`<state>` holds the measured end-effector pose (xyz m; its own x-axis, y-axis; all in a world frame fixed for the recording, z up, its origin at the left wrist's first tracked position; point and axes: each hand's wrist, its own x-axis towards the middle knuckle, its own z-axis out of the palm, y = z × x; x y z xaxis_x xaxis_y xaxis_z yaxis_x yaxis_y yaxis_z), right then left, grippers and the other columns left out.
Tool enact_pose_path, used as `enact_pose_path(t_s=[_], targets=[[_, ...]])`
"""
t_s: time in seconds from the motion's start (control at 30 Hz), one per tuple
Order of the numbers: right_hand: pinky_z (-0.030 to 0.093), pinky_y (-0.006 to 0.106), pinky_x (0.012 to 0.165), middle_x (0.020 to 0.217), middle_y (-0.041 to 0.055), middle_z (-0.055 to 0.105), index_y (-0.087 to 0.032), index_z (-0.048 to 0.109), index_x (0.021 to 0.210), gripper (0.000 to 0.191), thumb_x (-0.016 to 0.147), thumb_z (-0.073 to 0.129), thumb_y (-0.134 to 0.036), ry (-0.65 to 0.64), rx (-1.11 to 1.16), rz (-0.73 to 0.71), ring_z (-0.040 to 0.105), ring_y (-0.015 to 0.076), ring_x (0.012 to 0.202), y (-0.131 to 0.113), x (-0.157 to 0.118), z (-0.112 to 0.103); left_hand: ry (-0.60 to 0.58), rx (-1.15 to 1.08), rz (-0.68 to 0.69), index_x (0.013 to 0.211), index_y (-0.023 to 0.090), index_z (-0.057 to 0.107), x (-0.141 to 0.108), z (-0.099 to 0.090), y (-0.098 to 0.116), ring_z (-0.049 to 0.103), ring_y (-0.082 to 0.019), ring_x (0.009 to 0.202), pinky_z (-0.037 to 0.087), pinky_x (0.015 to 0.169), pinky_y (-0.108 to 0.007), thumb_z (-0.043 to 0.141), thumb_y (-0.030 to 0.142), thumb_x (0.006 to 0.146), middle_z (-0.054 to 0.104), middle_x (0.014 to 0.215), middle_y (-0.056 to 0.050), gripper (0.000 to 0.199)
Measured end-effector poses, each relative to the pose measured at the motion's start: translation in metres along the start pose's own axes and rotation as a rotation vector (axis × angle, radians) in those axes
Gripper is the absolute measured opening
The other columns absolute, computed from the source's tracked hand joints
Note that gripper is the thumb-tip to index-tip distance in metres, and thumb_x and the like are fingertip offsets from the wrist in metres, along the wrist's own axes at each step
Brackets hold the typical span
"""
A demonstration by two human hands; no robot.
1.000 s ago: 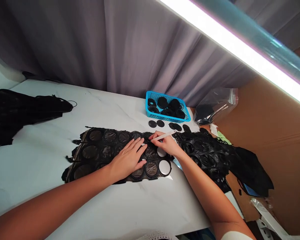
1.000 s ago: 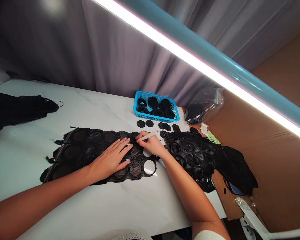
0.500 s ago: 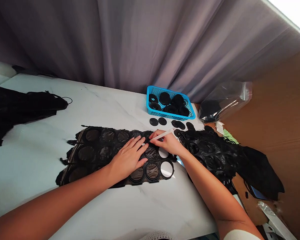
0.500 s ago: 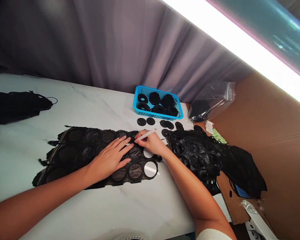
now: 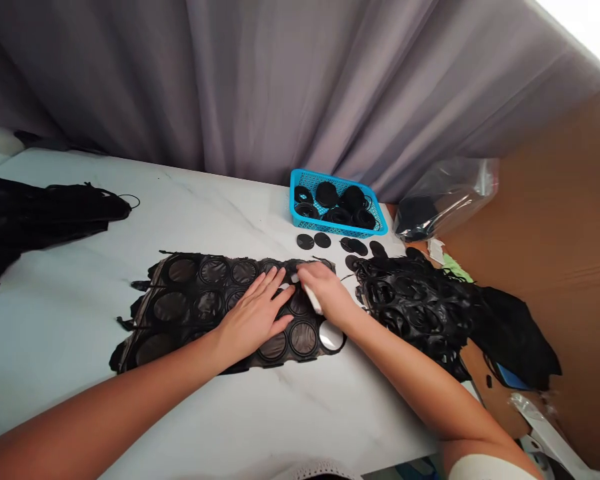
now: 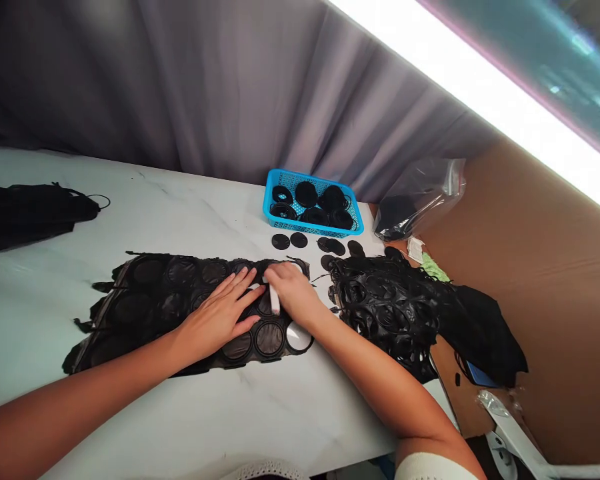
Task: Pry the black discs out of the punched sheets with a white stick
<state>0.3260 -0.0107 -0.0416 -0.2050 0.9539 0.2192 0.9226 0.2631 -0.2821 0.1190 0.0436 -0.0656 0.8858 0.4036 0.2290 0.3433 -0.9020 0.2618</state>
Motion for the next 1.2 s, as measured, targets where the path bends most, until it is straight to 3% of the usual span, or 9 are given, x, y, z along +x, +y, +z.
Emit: enact_pose_path(t_s=[0.1,0.17,0.27,0.37,0.47,0.57,0.83,1.2], targets=[[0.046,0.036,0.080,0.086,0.0102,0.065,-0.020,0.059,0.087,0.019,0.094,0.042,-0.016,0.256,0.001,0.252,0.057,0.0248,0.084,0.037,0.008,-0.014,0.007,-0.014,-0.009,0.138,0.017,0.052,0.001,0.001,-0.002,0.029,-0.031,0.148,0.027,0.120,-0.047,0.056,0.037,0.098,0.034,0.158,-0.016,0.046],[0.045,0.036,0.078,0.081,0.0096,0.064,-0.020,0.058,0.083,0.019,0.093,0.041,-0.019,0.425,0.011,0.407,0.057,0.0243,0.079,0.059,0.010,-0.030,-0.015,-0.011,-0.004,0.139,0.016,0.052,0.001,-0.001,-0.003,0.029,-0.033,0.147,0.029,0.119,-0.048,0.057,0.038,0.098,0.034,0.158,-0.017,0.047],[0.045,0.034,0.073,0.085,0.0092,0.068,-0.020,0.057,0.080,0.018,0.093,0.045,-0.027,0.507,0.109,0.488,0.058,0.0220,0.073,0.064,0.002,-0.048,-0.024,-0.017,0.016,0.141,0.015,0.050,-0.003,-0.009,-0.003,0.028,-0.034,0.147,0.030,0.119,-0.049,0.056,0.040,0.098,0.033,0.158,-0.018,0.049],[0.047,0.032,0.070,0.090,0.0081,0.072,-0.021,0.060,0.082,0.017,0.093,0.050,-0.030,0.364,0.270,0.400,0.063,0.0216,0.077,0.035,-0.017,-0.049,-0.023,-0.035,0.072,0.143,0.017,0.046,-0.013,-0.015,0.003,0.029,-0.030,0.148,0.030,0.119,-0.047,0.053,0.039,0.100,0.033,0.159,-0.016,0.049],[0.049,0.033,0.077,0.098,0.0078,0.072,-0.022,0.064,0.090,0.014,0.095,0.051,-0.026,0.210,0.343,0.272,0.066,0.0225,0.087,-0.003,-0.034,-0.037,-0.087,-0.021,0.133,0.143,0.019,0.048,-0.028,-0.016,0.010,0.031,-0.030,0.147,0.030,0.119,-0.046,0.057,0.041,0.097,0.036,0.157,-0.015,0.052],[0.049,0.033,0.079,0.097,0.0072,0.072,-0.023,0.065,0.098,0.014,0.095,0.051,-0.022,0.076,0.392,0.177,0.066,0.0215,0.088,-0.024,-0.042,-0.022,-0.115,-0.012,0.134,0.146,0.021,0.045,-0.038,-0.012,0.014,0.027,-0.031,0.148,0.028,0.119,-0.048,0.060,0.044,0.095,0.033,0.159,-0.014,0.058],[0.048,0.032,0.081,0.101,0.0063,0.066,-0.021,0.056,0.075,0.020,0.095,0.056,-0.022,-0.052,0.592,0.123,0.061,0.0190,0.095,-0.019,-0.039,-0.015,-0.117,-0.041,0.131,0.149,0.027,0.042,-0.040,-0.010,0.013,0.022,-0.032,0.150,0.026,0.120,-0.049,0.060,0.047,0.095,0.027,0.162,-0.012,0.060],[0.048,0.033,0.084,0.104,0.0067,0.062,-0.020,0.060,0.076,0.018,0.094,0.057,-0.022,-0.146,0.601,0.098,0.060,0.0186,0.095,-0.014,-0.034,-0.018,-0.088,-0.088,0.128,0.148,0.029,0.044,-0.042,-0.006,0.012,0.023,-0.031,0.150,0.022,0.121,-0.047,0.056,0.046,0.097,0.024,0.163,-0.008,0.055]])
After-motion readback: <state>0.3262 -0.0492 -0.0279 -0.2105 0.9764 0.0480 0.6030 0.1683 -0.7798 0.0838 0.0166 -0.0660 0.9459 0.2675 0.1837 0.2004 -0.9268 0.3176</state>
